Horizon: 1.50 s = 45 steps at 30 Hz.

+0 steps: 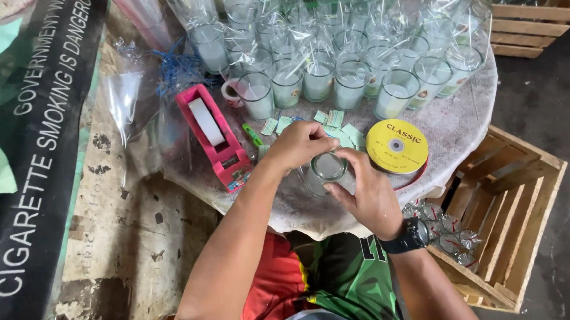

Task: The person is individually wrapping glass-contained candles in plastic bags and sealing them using a tape dispenser.

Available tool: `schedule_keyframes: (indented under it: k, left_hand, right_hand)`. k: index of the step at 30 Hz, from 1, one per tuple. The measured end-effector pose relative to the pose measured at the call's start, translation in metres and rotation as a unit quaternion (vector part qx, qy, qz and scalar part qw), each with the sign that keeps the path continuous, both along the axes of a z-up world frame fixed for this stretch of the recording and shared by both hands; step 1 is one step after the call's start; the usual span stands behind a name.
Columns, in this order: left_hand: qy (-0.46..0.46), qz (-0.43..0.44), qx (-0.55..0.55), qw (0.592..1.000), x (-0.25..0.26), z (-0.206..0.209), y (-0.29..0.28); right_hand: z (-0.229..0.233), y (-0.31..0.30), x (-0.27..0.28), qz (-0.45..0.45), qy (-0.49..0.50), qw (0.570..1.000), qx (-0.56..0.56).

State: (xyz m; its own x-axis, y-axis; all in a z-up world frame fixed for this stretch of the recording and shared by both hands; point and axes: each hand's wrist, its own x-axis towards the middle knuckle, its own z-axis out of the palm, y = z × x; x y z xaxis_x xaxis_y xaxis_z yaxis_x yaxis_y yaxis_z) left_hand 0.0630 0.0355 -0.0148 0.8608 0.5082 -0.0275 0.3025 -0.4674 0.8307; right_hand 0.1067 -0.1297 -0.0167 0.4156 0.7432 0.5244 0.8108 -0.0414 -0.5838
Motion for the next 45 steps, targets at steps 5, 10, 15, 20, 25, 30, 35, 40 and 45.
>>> schedule_keyframes:
  k: [5,10,15,20,25,30,35,40,45]
  left_hand:
    - [-0.006,-0.006,-0.05,0.999,0.011,-0.039,0.017]
    - [-0.111,0.058,0.011,0.992,-0.03,0.005,-0.012]
    - [-0.103,0.105,0.078,0.986,-0.079,0.02,-0.063]
    - [-0.065,0.087,0.11,0.988,-0.093,0.023,-0.094]
    - [-0.099,0.099,0.162,0.977,-0.075,0.03,-0.081]
    - [-0.097,0.147,0.157,0.972,-0.098,0.051,-0.041]
    - [-0.18,0.391,0.241,0.87,-0.14,0.021,0.011]
    - [-0.081,0.357,0.091,0.926,-0.128,-0.015,0.034]
    - [-0.178,0.373,-0.015,0.91,-0.115,-0.014,0.026]
  right_hand:
    - [0.012,-0.002,0.004,0.019,-0.097,0.99,-0.097]
    - [0.023,0.004,0.018,0.094,-0.013,0.99,-0.101]
    - [0.008,0.012,0.031,0.143,0.093,0.98,-0.101]
    - [-0.02,0.011,0.007,0.015,0.025,0.998,-0.063]
    - [-0.037,0.009,-0.028,-0.107,-0.018,0.994,-0.035]
    - [-0.008,0.0,-0.058,-0.092,-0.085,0.992,0.027]
    - [0.021,0.008,-0.088,0.089,-0.01,0.991,0.101]
    - [0.004,0.08,-0.079,0.117,0.061,0.99,0.042]
    - [-0.02,0.113,-0.065,0.08,0.036,0.996,-0.001]
